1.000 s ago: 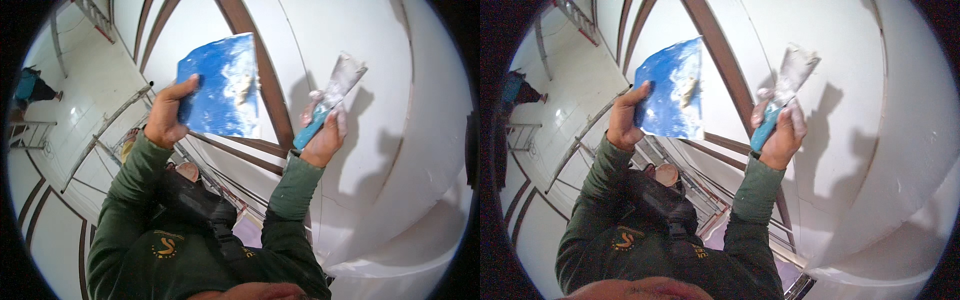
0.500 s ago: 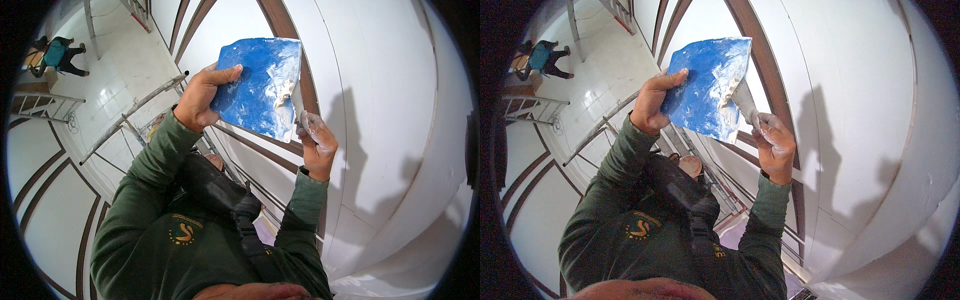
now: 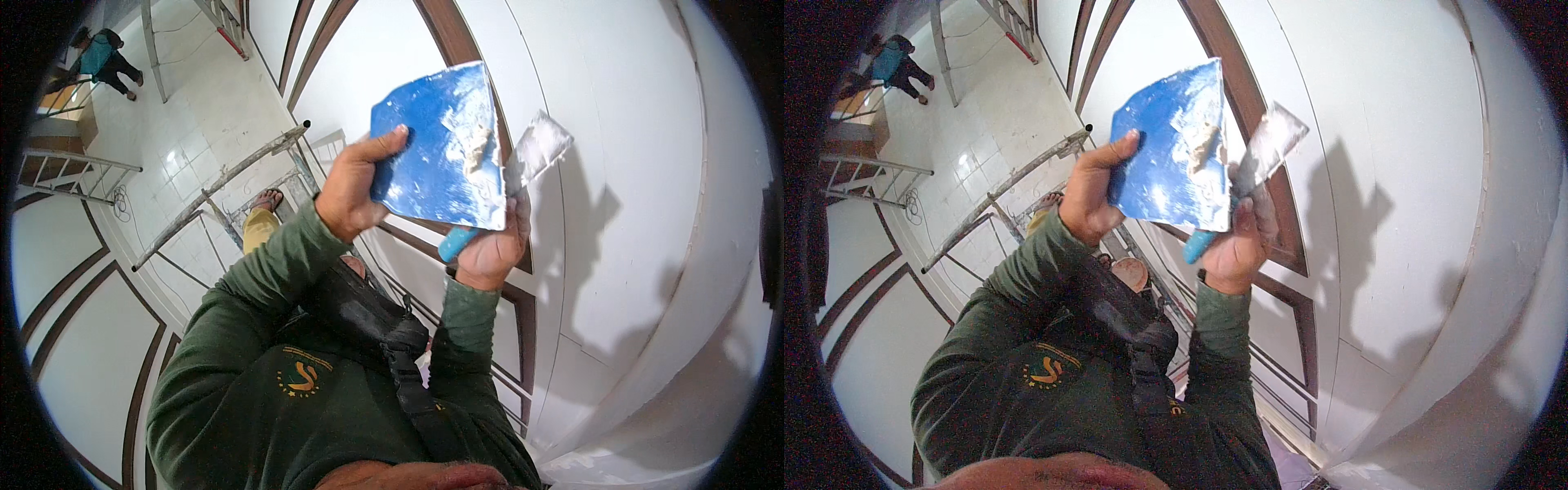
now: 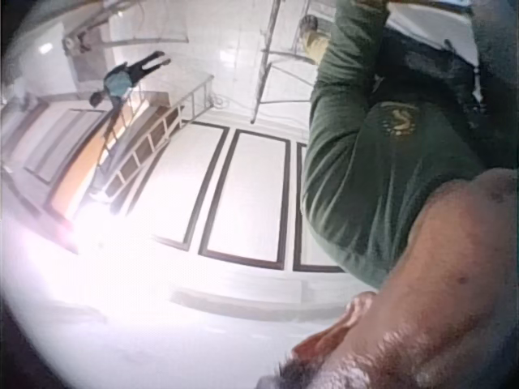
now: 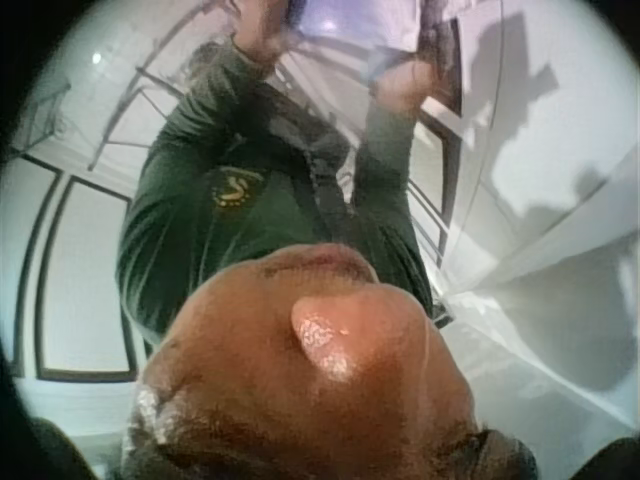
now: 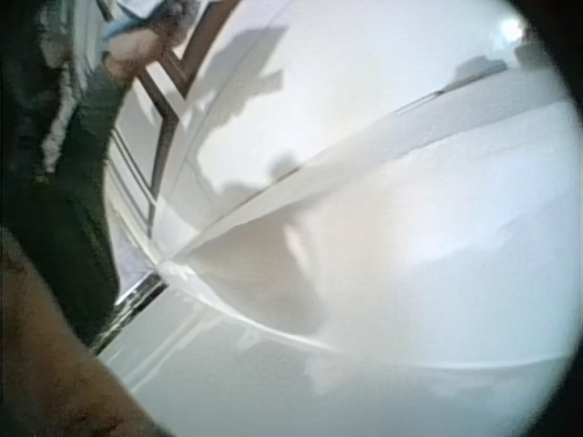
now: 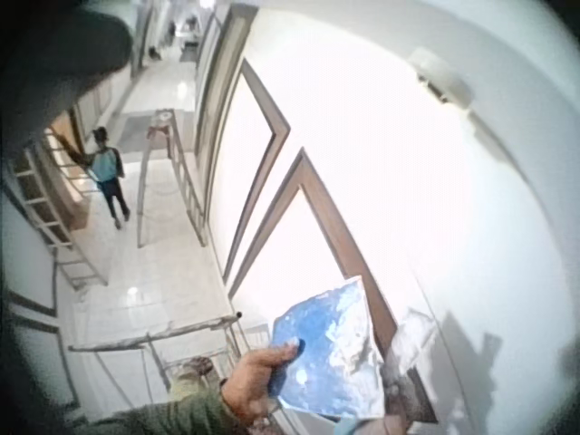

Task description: The person scoops joint compound from a plate using a putty knife and applies it along the wall seam.

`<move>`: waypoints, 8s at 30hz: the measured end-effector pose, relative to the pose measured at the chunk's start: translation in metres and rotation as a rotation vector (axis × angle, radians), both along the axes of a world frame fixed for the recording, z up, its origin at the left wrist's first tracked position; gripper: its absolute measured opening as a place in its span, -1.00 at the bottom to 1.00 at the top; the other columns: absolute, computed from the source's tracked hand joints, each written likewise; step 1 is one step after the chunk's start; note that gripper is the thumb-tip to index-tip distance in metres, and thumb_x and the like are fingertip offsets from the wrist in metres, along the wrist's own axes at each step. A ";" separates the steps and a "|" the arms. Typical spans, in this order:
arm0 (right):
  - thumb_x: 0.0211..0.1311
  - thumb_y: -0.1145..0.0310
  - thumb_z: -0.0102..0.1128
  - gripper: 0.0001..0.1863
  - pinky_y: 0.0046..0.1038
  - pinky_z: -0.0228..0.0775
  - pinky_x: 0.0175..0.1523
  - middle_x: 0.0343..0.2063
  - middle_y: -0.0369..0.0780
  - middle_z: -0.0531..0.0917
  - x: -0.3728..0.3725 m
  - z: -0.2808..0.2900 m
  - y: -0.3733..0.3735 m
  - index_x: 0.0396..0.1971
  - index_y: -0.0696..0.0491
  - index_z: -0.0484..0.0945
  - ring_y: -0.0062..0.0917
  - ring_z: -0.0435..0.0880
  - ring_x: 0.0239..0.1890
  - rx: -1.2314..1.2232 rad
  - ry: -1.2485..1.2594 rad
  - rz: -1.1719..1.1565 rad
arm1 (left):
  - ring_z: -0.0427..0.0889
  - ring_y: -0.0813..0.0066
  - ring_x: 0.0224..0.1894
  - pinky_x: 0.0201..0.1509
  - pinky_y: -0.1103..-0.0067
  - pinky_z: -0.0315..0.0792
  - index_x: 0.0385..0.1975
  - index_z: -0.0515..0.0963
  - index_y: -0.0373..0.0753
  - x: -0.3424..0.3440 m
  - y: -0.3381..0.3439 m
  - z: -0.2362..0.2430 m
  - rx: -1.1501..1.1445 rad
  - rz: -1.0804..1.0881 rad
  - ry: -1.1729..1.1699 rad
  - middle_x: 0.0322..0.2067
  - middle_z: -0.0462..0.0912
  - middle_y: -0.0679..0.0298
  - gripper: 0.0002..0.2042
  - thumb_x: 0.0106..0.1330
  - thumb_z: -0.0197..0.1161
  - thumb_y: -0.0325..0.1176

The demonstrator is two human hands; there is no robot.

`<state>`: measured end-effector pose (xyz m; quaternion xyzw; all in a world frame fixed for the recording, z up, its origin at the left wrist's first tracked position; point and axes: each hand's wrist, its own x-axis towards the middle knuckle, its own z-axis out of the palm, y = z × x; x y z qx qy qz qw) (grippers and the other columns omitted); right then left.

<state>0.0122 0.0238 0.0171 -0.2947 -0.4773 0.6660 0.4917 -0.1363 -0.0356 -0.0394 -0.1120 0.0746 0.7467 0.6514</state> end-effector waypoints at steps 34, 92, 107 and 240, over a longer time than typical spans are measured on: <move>0.16 0.59 0.16 -0.57 -0.50 0.49 -0.23 -0.16 -0.10 0.54 -0.014 -0.015 -0.013 0.05 0.33 0.34 -0.53 0.60 -0.30 0.355 -0.539 -0.151 | 0.68 0.33 -0.28 -0.07 0.37 0.59 -0.26 0.51 -0.34 -0.004 0.003 -0.018 -0.132 0.204 -0.040 -0.31 0.65 0.14 -0.80 0.28 0.21 -0.32; 0.32 0.39 -0.09 -0.73 -0.66 0.29 -0.73 -0.59 -0.14 0.58 0.020 0.063 0.022 -0.38 0.31 0.49 -0.68 0.46 -0.75 -0.119 -0.935 0.745 | 0.67 0.30 -0.22 -0.06 0.43 0.60 -0.01 0.39 -0.48 -0.093 -0.032 -0.010 0.005 0.062 1.030 -0.20 0.61 0.02 -0.52 0.20 0.31 -0.25; 0.28 0.42 -0.09 -0.70 -0.66 0.29 -0.70 -0.59 -0.14 0.58 0.023 0.053 0.032 -0.25 0.38 0.49 -0.67 0.46 -0.75 -0.303 -1.014 0.833 | 0.70 0.20 -0.26 -0.09 0.39 0.61 0.07 0.35 -0.54 -0.101 -0.024 -0.008 0.054 -0.126 1.218 -0.15 0.61 -0.04 -0.41 0.17 0.32 -0.21; 0.12 0.50 -0.10 -0.81 -0.48 0.33 -0.70 -0.63 -0.15 0.44 -0.055 0.138 0.116 -0.41 0.36 0.41 -0.52 0.44 -0.72 0.792 -0.829 -0.849 | 0.64 0.51 -0.34 -0.27 0.58 0.58 0.04 0.38 -0.40 -0.127 -0.099 -0.192 -0.432 -0.252 0.707 -0.25 0.61 0.21 -0.64 0.23 0.13 -0.47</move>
